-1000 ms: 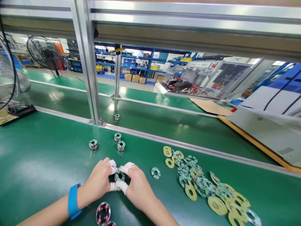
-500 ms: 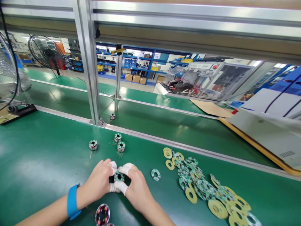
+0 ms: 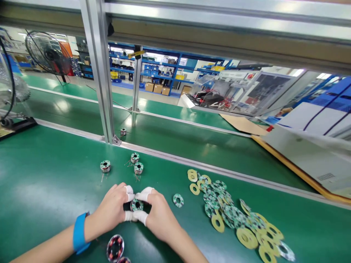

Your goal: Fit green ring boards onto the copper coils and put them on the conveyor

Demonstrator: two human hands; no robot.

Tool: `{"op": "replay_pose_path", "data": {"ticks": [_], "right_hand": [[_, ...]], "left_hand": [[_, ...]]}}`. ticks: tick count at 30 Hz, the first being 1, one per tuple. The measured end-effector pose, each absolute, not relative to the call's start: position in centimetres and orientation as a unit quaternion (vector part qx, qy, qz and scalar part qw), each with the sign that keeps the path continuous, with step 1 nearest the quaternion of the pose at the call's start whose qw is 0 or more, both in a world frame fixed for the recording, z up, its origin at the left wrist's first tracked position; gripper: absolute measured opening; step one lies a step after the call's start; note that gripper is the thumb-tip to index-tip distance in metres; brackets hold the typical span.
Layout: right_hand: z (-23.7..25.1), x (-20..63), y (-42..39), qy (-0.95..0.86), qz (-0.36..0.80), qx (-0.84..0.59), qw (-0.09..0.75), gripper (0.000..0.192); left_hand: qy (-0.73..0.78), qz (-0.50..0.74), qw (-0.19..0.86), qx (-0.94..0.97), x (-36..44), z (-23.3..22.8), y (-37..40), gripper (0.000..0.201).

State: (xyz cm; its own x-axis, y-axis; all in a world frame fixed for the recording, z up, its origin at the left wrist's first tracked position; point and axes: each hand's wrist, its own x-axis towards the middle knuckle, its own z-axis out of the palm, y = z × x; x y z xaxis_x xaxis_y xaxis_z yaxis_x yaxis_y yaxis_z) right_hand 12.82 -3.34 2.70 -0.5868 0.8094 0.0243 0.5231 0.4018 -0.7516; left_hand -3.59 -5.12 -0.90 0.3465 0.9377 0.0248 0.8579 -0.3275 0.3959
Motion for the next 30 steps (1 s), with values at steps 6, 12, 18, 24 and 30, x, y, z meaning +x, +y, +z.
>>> {"op": "replay_pose_path", "data": {"ticks": [6, 12, 18, 24, 30], "right_hand": [[2.0, 12.6, -4.3, -0.796, 0.336, -0.465, 0.195, 0.022], [1.3, 12.4, -4.6, -0.786, 0.331, -0.488, 0.186, 0.022], [0.7, 12.4, -4.6, -0.781, 0.335, -0.491, 0.19, 0.029], [0.9, 12.5, -4.6, -0.776, 0.348, -0.483, 0.208, 0.028], [0.8, 14.1, -3.4, -0.745, 0.483, -0.408, 0.214, 0.047]], "left_hand": [[0.559, 0.112, 0.172, 0.804, -3.5, -0.9, -5.3, 0.038], [0.556, 0.109, 0.183, 0.803, -3.5, -0.9, -5.3, 0.021], [0.556, 0.101, 0.189, 0.803, -3.6, -0.9, -5.1, 0.022], [0.553, 0.112, 0.189, 0.803, -3.7, -1.1, -5.1, 0.029], [0.53, 0.216, 0.21, 0.793, -4.5, -0.5, -5.9, 0.046]]}}
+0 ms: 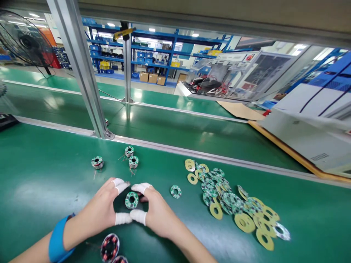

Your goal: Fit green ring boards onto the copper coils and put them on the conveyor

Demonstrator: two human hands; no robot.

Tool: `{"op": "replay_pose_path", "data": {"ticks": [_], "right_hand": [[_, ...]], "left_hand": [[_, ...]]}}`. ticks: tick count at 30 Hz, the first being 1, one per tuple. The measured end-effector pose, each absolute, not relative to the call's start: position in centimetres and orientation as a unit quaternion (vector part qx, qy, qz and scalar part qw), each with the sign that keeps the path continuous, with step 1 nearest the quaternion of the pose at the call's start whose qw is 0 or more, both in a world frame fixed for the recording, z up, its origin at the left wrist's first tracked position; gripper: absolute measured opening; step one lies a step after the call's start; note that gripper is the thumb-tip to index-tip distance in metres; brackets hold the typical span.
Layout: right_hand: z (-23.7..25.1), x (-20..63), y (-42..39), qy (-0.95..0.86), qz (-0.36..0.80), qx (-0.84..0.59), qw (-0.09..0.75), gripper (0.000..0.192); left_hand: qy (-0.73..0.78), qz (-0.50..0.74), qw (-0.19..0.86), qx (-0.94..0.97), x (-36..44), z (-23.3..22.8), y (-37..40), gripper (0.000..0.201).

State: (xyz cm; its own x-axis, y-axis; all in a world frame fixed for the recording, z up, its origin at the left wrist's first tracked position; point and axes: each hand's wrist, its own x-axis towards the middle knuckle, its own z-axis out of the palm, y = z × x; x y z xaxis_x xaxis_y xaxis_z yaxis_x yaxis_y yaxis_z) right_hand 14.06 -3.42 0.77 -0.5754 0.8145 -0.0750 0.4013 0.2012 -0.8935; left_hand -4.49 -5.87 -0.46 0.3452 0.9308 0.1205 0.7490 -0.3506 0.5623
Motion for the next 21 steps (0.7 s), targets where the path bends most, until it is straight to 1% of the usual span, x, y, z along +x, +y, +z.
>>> {"op": "replay_pose_path", "data": {"ticks": [1, 3, 5, 8, 10, 12, 15, 16, 17, 19, 21], "right_hand": [[0.7, 14.3, -3.2, -0.739, 0.501, -0.398, 0.213, 0.046], [0.4, 14.6, -2.9, -0.733, 0.514, -0.391, 0.211, 0.043], [0.1, 14.6, -2.8, -0.733, 0.512, -0.394, 0.214, 0.039], [-0.2, 14.6, -2.9, -0.727, 0.509, -0.4, 0.226, 0.037], [-0.1, 14.6, -2.7, -0.724, 0.513, -0.399, 0.232, 0.036], [0.3, 14.5, -2.5, -0.719, 0.504, -0.412, 0.242, 0.032], [1.2, 14.0, -2.4, -0.727, 0.439, -0.463, 0.252, 0.021], [1.4, 13.7, -2.5, -0.738, 0.404, -0.479, 0.249, 0.017], [1.6, 13.4, -2.6, -0.753, 0.366, -0.492, 0.241, 0.013], [1.8, 12.9, -2.9, -0.782, 0.287, -0.508, 0.217, 0.008], [1.8, 12.6, -3.2, -0.805, 0.221, -0.516, 0.194, 0.011]], "left_hand": [[0.522, 0.242, 0.212, 0.79, -4.6, -0.2, -6.1, 0.049], [0.498, 0.27, 0.211, 0.796, -4.7, 0.2, -6.5, 0.044], [0.461, 0.272, 0.2, 0.82, -4.7, 0.3, -6.7, 0.039], [0.422, 0.263, 0.181, 0.848, -4.5, 0.2, -6.8, 0.036], [0.432, 0.281, 0.197, 0.834, -4.5, 0.0, -6.7, 0.035], [0.472, 0.302, 0.239, 0.793, -4.5, -0.2, -6.5, 0.036], [0.522, 0.297, 0.312, 0.736, -4.4, -0.5, -6.1, 0.052], [0.522, 0.29, 0.332, 0.73, -4.3, -0.5, -6.0, 0.054], [0.517, 0.286, 0.349, 0.728, -4.1, -0.5, -5.9, 0.05], [0.509, 0.283, 0.364, 0.727, -3.9, -0.5, -5.8, 0.035], [0.513, 0.285, 0.357, 0.727, -3.7, -0.5, -5.8, 0.025]]}}
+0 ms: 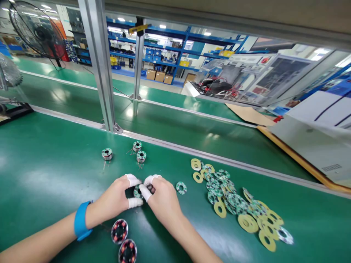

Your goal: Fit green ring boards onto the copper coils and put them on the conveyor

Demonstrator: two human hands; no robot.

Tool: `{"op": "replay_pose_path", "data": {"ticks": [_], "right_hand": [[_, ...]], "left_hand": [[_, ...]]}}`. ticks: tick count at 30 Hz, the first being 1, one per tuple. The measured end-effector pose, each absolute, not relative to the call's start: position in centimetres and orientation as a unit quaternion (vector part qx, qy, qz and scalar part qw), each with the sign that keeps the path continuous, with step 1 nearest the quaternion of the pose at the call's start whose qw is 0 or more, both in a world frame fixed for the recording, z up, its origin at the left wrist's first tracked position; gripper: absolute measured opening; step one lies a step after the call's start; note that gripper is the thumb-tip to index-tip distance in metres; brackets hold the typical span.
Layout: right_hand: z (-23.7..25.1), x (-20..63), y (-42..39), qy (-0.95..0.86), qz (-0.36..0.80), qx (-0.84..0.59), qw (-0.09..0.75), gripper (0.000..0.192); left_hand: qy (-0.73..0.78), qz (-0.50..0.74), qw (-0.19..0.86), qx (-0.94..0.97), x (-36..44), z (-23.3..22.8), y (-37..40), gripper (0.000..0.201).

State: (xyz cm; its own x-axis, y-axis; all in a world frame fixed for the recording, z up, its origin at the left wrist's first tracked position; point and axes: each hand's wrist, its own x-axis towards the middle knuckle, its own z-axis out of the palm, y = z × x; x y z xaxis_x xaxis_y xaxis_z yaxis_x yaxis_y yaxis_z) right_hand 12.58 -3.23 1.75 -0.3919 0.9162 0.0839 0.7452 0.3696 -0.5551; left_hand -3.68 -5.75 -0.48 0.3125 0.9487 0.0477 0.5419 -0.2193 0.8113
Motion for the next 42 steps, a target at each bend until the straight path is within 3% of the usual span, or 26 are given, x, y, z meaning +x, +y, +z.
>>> {"op": "replay_pose_path", "data": {"ticks": [5, 19, 25, 29, 31, 36, 42], "right_hand": [[1.2, 12.5, -3.7, -0.835, 0.138, -0.503, 0.176, 0.017], [-0.7, 12.8, -4.0, -0.87, 0.041, -0.394, 0.294, 0.026], [0.8, 14.6, -3.3, -0.792, 0.245, -0.482, 0.284, 0.021], [0.8, 15.4, -3.5, -0.716, 0.458, -0.471, 0.236, 0.036], [0.1, 15.1, -3.8, -0.697, 0.511, -0.444, 0.238, 0.041], [-1.1, 13.9, -4.3, -0.7, 0.493, -0.448, 0.258, 0.031], [-1.8, 13.5, -5.1, -0.715, 0.423, -0.474, 0.293, 0.029]], "left_hand": [[0.523, 0.281, 0.326, 0.736, -3.5, -0.3, -5.8, 0.022], [0.514, 0.278, 0.296, 0.755, -3.6, -0.9, -5.7, 0.025], [0.492, 0.311, 0.279, 0.764, -4.2, -0.1, -6.3, 0.049], [0.412, 0.279, 0.185, 0.848, -4.5, 0.2, -6.6, 0.028], [0.387, 0.224, 0.138, 0.883, -4.5, 0.1, -6.5, 0.023], [0.373, 0.147, 0.038, 0.915, -4.3, 0.1, -6.7, 0.023], [0.355, 0.141, -0.033, 0.924, -3.7, 0.1, -7.6, 0.012]]}}
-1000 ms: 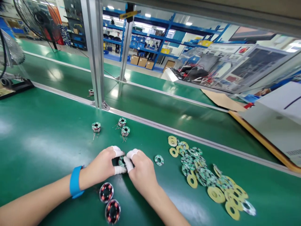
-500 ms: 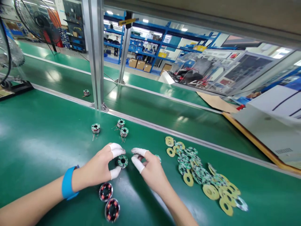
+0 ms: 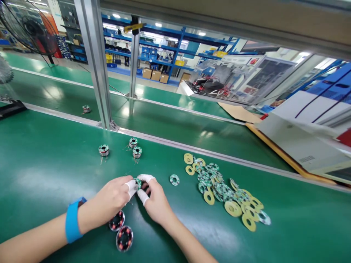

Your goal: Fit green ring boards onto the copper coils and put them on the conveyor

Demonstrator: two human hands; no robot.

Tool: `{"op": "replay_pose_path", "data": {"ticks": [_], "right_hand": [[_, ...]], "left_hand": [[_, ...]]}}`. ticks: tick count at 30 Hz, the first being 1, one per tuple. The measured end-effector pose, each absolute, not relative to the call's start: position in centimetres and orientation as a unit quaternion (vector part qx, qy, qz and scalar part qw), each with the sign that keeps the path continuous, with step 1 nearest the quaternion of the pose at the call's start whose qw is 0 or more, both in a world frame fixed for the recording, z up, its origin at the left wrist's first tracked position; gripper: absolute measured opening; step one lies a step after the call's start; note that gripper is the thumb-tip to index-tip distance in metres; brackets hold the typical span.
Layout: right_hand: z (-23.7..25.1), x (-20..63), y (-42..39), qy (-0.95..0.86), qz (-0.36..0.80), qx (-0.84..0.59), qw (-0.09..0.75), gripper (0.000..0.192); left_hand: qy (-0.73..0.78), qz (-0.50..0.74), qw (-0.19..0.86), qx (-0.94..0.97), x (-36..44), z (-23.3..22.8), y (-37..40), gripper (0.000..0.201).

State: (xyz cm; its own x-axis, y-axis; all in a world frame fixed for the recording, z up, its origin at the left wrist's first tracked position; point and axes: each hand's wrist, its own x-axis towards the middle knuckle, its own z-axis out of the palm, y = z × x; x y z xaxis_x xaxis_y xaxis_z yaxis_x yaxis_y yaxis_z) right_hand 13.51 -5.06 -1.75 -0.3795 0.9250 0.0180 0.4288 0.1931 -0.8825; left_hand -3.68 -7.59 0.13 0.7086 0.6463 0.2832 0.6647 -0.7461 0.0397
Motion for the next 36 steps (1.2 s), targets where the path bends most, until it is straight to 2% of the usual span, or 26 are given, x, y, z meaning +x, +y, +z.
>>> {"op": "replay_pose_path", "data": {"ticks": [9, 13, 17, 19, 22, 25, 29, 33, 36], "right_hand": [[-2.0, 13.6, -4.1, -0.694, 0.493, -0.445, 0.277, 0.031], [-0.9, 14.9, -3.0, -0.694, 0.542, -0.413, 0.234, 0.045], [-0.3, 15.2, -3.1, -0.743, 0.477, -0.442, 0.162, 0.065], [-0.4, 14.6, -3.5, -0.785, 0.412, -0.44, 0.14, 0.07], [-0.7, 13.5, -3.6, -0.827, 0.311, -0.437, 0.167, 0.053], [-0.7, 13.2, -2.0, -0.823, 0.255, -0.476, 0.179, 0.04], [-0.5, 13.5, 2.2, -0.773, 0.247, -0.545, 0.21, 0.048], [-0.6, 13.1, 5.8, -0.732, 0.286, -0.569, 0.242, 0.064], [-0.8, 13.2, 6.9, -0.718, 0.308, -0.572, 0.251, 0.067]], "left_hand": [[-0.333, -0.066, 0.084, -0.937, -3.1, -0.2, -7.5, 0.005], [-0.326, -0.058, 0.079, -0.94, -3.1, 0.0, -7.3, 0.009], [-0.343, -0.085, 0.049, -0.934, -3.3, 0.4, -7.0, 0.01], [-0.358, -0.1, -0.003, -0.928, -3.8, 0.9, -6.5, 0.009], [-0.384, -0.16, -0.111, -0.903, -5.3, 1.9, -4.5, 0.02], [-0.459, -0.252, -0.169, -0.835, -7.4, 3.1, -1.5, 0.036], [-0.557, -0.227, -0.2, -0.773, -9.6, 4.0, 2.1, 0.048], [-0.569, -0.211, -0.189, -0.772, -10.6, 4.3, 3.7, 0.062], [-0.572, -0.205, -0.185, -0.772, -10.9, 4.2, 3.9, 0.067]]}}
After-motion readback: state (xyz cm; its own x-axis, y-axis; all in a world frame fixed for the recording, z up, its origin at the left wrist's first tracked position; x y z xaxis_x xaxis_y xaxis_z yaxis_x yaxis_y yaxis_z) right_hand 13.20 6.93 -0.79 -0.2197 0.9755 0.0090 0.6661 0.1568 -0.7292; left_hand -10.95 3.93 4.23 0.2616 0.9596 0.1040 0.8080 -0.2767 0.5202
